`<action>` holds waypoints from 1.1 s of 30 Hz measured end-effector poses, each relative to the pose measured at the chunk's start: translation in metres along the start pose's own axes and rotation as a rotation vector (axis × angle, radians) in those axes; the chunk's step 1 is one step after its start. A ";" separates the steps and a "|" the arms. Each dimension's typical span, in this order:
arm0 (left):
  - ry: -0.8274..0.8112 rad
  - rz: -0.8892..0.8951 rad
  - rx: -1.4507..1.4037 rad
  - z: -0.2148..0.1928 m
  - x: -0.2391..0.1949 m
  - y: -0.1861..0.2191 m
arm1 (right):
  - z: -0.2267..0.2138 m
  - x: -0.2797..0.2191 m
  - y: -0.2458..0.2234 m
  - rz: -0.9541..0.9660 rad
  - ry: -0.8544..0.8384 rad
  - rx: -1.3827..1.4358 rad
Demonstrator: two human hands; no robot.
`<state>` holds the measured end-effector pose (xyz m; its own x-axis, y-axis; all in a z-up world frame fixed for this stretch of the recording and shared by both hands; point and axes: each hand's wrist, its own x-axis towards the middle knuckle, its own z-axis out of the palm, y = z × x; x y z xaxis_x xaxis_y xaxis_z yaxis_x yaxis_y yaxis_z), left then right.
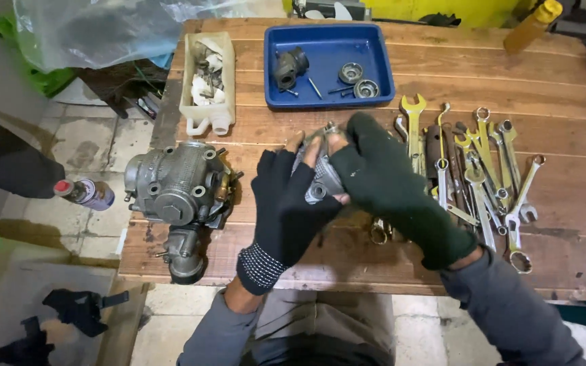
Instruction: Tightening bolts and assembling components of a motorcycle throttle body on a workbench.
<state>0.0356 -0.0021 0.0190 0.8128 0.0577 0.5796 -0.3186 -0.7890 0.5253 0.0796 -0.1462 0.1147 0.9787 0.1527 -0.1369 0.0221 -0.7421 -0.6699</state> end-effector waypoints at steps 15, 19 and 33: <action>-0.330 0.077 0.339 0.010 -0.018 0.018 | 0.038 0.003 0.055 0.225 -0.065 0.555; -0.348 0.081 0.362 0.015 -0.019 0.020 | 0.036 0.018 0.078 0.338 -0.133 0.629; -0.485 0.000 0.363 0.019 -0.010 0.022 | 0.074 0.053 0.057 0.253 -0.017 0.505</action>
<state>0.0298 -0.0314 0.0130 0.9695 -0.1610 0.1846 -0.2018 -0.9521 0.2297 0.1179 -0.1319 0.0155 0.9373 0.0246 -0.3477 -0.3172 -0.3531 -0.8802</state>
